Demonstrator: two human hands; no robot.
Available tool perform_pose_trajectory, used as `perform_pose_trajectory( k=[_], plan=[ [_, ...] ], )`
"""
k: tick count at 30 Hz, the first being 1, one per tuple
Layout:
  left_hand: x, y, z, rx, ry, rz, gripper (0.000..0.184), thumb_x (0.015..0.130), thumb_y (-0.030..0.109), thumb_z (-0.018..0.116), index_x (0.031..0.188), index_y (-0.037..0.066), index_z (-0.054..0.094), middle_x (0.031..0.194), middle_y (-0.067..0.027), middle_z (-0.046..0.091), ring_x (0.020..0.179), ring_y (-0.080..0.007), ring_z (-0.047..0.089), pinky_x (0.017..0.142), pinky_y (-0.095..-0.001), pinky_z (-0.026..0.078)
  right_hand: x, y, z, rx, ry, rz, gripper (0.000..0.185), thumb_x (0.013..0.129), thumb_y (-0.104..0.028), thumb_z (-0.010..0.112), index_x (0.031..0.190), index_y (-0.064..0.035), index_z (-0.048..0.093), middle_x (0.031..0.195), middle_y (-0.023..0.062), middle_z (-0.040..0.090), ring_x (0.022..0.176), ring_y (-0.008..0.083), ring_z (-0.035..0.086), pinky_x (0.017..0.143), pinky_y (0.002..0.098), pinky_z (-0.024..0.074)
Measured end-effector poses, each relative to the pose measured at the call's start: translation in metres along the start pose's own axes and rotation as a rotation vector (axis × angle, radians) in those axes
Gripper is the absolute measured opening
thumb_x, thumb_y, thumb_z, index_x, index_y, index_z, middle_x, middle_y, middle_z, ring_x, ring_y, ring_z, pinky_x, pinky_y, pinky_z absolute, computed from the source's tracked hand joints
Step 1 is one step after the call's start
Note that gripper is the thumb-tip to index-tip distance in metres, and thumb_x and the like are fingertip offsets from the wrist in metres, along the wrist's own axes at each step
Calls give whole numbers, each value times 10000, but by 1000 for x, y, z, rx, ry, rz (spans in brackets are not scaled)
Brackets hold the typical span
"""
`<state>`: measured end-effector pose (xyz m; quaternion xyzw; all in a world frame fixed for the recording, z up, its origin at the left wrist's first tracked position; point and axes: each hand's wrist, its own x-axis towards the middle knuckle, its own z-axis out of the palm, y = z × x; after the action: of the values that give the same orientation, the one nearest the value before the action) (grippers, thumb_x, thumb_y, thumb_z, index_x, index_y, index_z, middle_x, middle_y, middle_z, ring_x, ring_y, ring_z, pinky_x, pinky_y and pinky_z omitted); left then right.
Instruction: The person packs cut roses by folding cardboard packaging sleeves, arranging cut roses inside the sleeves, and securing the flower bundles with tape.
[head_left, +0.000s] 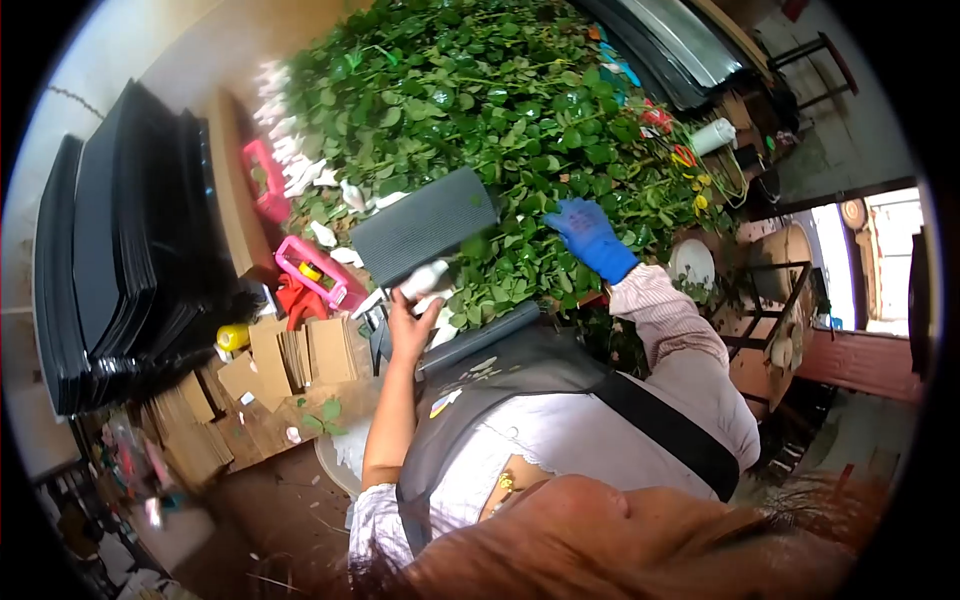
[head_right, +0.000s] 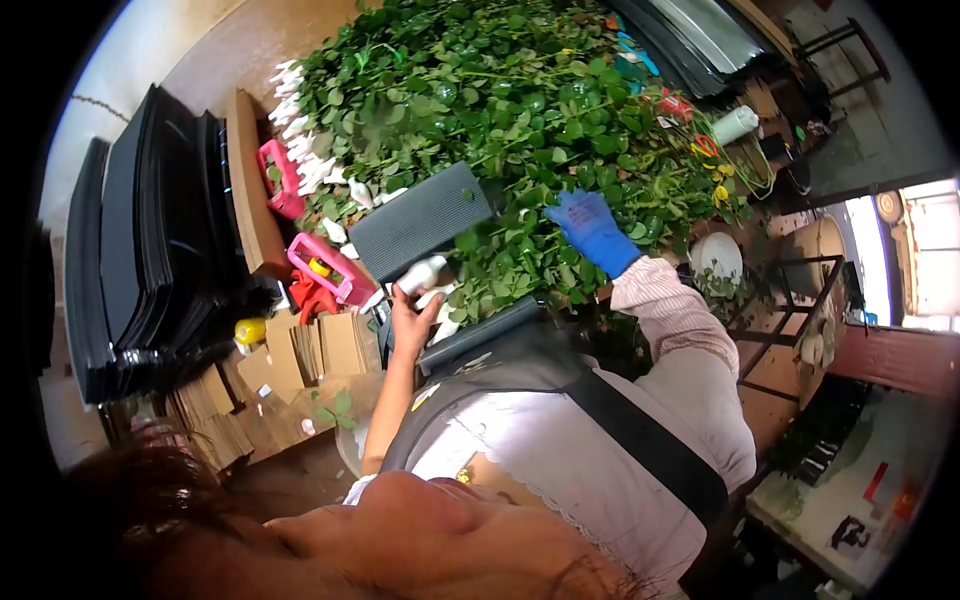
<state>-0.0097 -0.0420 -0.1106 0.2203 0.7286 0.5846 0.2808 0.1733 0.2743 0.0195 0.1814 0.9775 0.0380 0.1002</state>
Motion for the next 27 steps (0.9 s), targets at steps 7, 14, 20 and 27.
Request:
perform_pose_trajectory(
  k=[7, 14, 20, 27],
  plan=[
    [2, 33, -7, 187, -128, 107, 525, 821, 88, 787, 1293, 76, 559, 1254, -109, 555, 1078, -178, 594, 911, -301, 509, 16, -5, 32, -13, -205, -52, 317, 859, -136, 642, 1159, -236, 662, 1093, 99, 626, 1021, 288, 641, 825, 430, 534],
    [2, 39, -3, 396, -120, 204, 448, 885, 141, 730, 1304, 93, 581, 1151, -137, 580, 1035, -231, 621, 892, -321, 516, 66, 25, -83, 268, -46, 268, 386, 924, -174, 545, 1297, -263, 591, 1223, 90, 634, 1070, 275, 651, 861, 453, 538],
    [-1, 52, -2, 311, -141, 95, 445, 893, 133, 716, 1303, 56, 564, 1190, -139, 574, 1086, -229, 607, 917, -324, 511, 162, 96, 41, -133, 517, -61, 353, 876, -139, 546, 1210, -195, 644, 1027, 106, 691, 941, 301, 658, 810, 452, 536],
    [1, 35, -2, 215, -110, 87, 475, 876, 142, 730, 1301, 52, 538, 1177, -140, 588, 1054, -241, 603, 835, -336, 534, 58, 85, -111, 295, 828, -134, 421, 781, -1, 590, 1173, -123, 680, 1132, 160, 667, 1057, 371, 604, 915, 449, 490]
  ],
)
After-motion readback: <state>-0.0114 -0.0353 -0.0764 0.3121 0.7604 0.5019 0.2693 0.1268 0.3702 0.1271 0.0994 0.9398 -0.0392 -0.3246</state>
